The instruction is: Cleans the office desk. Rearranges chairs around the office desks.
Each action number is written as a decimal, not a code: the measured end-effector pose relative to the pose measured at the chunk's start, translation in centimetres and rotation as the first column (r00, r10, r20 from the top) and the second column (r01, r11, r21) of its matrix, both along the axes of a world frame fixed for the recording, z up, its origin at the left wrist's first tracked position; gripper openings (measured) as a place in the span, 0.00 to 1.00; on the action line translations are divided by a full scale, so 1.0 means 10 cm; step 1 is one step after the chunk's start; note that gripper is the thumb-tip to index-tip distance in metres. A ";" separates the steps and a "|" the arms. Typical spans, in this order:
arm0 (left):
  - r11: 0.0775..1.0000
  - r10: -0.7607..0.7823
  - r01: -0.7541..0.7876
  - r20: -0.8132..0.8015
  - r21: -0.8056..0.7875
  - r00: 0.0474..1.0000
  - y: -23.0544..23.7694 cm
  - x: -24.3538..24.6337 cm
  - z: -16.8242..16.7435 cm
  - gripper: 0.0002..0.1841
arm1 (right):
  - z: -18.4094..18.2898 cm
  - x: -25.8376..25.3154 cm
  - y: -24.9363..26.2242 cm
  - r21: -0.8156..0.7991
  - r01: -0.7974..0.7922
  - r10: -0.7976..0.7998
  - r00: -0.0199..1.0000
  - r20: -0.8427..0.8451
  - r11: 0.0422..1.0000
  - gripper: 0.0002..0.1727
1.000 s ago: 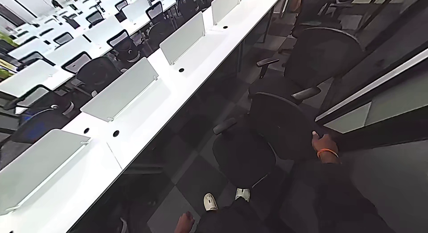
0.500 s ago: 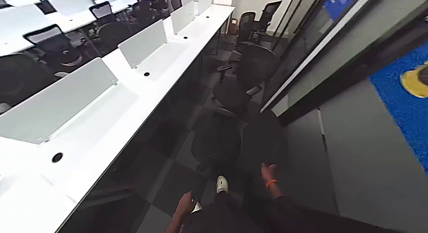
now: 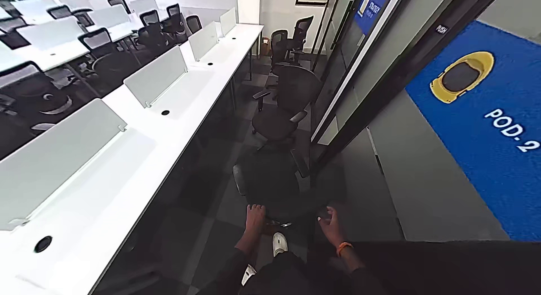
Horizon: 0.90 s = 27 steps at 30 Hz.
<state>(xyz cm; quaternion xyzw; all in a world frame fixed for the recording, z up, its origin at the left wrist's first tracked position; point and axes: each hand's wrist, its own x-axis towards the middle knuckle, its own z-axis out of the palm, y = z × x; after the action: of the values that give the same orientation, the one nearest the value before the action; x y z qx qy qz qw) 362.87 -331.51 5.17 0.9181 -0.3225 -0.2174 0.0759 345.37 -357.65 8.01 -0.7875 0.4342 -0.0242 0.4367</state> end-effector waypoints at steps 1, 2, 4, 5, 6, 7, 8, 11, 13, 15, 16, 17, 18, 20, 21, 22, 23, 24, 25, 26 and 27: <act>1.000 0.010 -0.010 0.030 0.018 0.999 0.08 0.08 -0.02 0.16 | 0.04 0.04 -0.08 -0.053 0.009 -0.011 1.000 -0.029 0.999 0.48; 1.000 0.012 -0.014 0.053 0.027 0.999 0.15 0.14 -0.04 0.14 | 0.05 0.07 -0.17 -0.101 -0.002 -0.005 0.997 -0.071 0.995 0.52; 0.999 0.009 -0.013 0.066 0.050 0.998 0.27 0.21 -0.05 0.12 | -0.01 0.11 -0.31 -0.203 -0.072 0.039 0.986 -0.164 0.977 0.59; 0.998 0.003 -0.007 0.065 0.062 0.998 0.32 0.22 -0.06 0.12 | -0.06 0.13 -0.35 -0.216 -0.117 0.072 0.976 -0.205 0.969 0.62; 0.997 -0.008 0.003 0.060 0.076 0.998 0.38 0.21 -0.05 0.13 | -0.10 0.16 -0.35 -0.206 -0.159 0.104 0.961 -0.254 0.965 0.65; 0.996 -0.022 0.017 0.056 0.088 0.998 0.44 0.18 -0.05 0.12 | -0.15 0.17 -0.34 -0.192 -0.187 0.127 0.949 -0.289 0.963 0.67; 0.995 -0.034 0.029 0.048 0.091 0.998 0.49 0.13 -0.04 0.12 | -0.19 0.18 -0.31 -0.178 -0.205 0.144 0.942 -0.303 0.962 0.67; 0.996 -0.036 0.033 0.039 0.086 0.999 0.62 -0.09 -0.06 0.12 | -0.23 0.19 -0.17 -0.169 -0.228 0.164 0.932 -0.324 0.959 0.62; 0.997 -0.021 0.020 0.015 0.079 1.000 0.72 -0.33 -0.08 0.13 | -0.15 0.17 -0.05 -0.182 -0.265 0.176 0.902 -0.395 0.947 0.57; 0.997 -0.010 0.010 0.000 0.077 1.000 0.86 -0.60 -0.11 0.13 | -0.13 0.12 0.01 -0.192 -0.309 0.205 0.882 -0.424 0.931 0.57; 0.997 0.002 0.000 -0.015 0.081 1.000 0.93 -0.74 -0.10 0.14 | -0.15 0.09 0.05 -0.189 -0.327 0.222 0.877 -0.426 0.926 0.58; 0.997 0.018 -0.015 -0.033 0.078 0.999 1.01 -0.87 -0.10 0.14 | -0.15 0.05 0.09 -0.182 -0.349 0.246 0.871 -0.425 0.920 0.58; 0.997 0.035 -0.031 -0.051 0.071 0.998 1.08 -1.01 -0.09 0.15 | -0.14 0.02 0.13 -0.171 -0.373 0.272 0.861 -0.430 0.912 0.58; 0.996 0.065 -0.056 -0.139 0.069 0.988 1.24 -1.24 -0.09 0.16 | -0.11 -0.06 0.23 -0.165 -0.431 0.322 0.833 -0.450 0.887 0.58; 0.994 0.087 -0.073 -0.187 0.078 0.979 1.33 -1.34 -0.11 0.15 | -0.10 -0.09 0.30 -0.162 -0.469 0.347 0.807 -0.477 0.868 0.58; 0.992 0.111 -0.094 -0.230 0.085 0.967 1.42 -1.44 -0.15 0.14 | -0.10 -0.13 0.37 -0.158 -0.502 0.372 0.786 -0.494 0.850 0.58; 0.990 0.134 -0.116 -0.260 0.085 0.956 1.52 -1.52 -0.19 0.14 | -0.11 -0.17 0.43 -0.163 -0.523 0.390 0.777 -0.493 0.837 0.58; 0.987 0.158 -0.140 -0.283 0.082 0.946 1.60 -1.59 -0.21 0.14 | -0.13 -0.19 0.49 -0.168 -0.537 0.405 0.775 -0.485 0.826 0.57; 0.984 0.177 -0.160 -0.293 0.081 0.940 1.68 -1.63 -0.20 0.14 | -0.13 -0.18 0.55 -0.173 -0.551 0.422 0.773 -0.473 0.816 0.57; 0.982 0.190 -0.177 -0.292 0.072 0.937 1.74 -1.68 -0.20 0.13 | -0.13 -0.15 0.60 -0.166 -0.567 0.439 0.764 -0.472 0.807 0.56; 0.978 0.207 -0.197 -0.293 0.066 0.933 1.80 -1.73 -0.18 0.13 | -0.12 -0.12 0.66 -0.160 -0.580 0.453 0.755 -0.473 0.799 0.55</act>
<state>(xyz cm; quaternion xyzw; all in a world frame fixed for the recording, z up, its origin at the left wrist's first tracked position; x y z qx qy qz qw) 345.58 -313.53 3.36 0.9043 -0.2073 -0.3502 0.1290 344.19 -351.07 6.83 -0.9202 0.2698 0.2002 0.2010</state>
